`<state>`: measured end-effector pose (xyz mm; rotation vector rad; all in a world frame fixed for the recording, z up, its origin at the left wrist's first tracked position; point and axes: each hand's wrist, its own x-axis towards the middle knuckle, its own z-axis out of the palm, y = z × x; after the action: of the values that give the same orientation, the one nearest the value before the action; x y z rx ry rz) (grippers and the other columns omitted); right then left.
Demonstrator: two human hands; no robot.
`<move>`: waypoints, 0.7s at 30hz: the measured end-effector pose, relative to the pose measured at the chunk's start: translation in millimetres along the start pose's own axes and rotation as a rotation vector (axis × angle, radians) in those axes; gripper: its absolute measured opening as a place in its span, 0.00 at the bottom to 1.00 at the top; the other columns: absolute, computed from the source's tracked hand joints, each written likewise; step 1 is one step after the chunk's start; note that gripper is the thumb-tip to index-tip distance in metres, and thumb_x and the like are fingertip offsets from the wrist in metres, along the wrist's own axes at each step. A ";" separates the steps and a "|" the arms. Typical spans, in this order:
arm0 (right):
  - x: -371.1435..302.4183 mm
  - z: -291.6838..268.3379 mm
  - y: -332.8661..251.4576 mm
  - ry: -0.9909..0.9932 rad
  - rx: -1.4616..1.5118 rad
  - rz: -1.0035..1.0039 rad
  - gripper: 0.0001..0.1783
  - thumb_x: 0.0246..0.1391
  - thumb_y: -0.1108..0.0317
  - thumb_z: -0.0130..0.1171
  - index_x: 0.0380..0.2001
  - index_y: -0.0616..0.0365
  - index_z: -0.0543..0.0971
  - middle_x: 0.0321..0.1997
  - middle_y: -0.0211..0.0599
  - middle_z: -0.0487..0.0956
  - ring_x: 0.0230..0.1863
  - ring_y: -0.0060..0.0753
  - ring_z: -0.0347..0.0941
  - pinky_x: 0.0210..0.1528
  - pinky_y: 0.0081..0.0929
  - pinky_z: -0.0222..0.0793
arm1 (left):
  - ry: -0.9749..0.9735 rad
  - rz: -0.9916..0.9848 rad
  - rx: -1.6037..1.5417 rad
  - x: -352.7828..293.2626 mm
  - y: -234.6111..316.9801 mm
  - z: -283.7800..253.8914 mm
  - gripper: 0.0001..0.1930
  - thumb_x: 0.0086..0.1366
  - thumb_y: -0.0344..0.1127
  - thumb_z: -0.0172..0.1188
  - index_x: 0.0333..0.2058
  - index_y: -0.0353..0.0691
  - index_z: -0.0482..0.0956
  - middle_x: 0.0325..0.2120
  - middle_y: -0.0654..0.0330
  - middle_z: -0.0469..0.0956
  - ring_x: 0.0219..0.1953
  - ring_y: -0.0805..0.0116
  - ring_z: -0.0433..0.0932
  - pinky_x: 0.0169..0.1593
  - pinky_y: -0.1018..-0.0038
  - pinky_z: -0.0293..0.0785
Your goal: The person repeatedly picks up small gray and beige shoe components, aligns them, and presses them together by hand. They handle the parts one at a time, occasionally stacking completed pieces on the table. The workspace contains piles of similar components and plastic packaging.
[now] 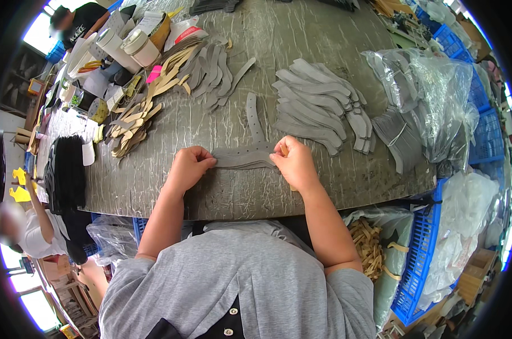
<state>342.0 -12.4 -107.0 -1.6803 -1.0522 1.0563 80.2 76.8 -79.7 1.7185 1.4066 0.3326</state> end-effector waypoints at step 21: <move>-20.5 19.1 -8.6 -0.170 -0.896 -0.691 0.27 0.49 0.75 0.56 0.54 0.40 0.79 0.37 0.36 0.68 0.39 0.37 0.73 0.34 0.34 0.75 | -0.016 0.029 0.026 4.5 -1.4 -0.6 0.08 0.55 0.33 0.67 0.29 0.33 0.82 0.19 0.61 0.79 0.22 0.75 0.76 0.28 0.76 0.72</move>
<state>316.6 -25.0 -99.8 -1.6317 -2.2296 0.2537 80.3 81.1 -81.8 1.7603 1.3808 0.3179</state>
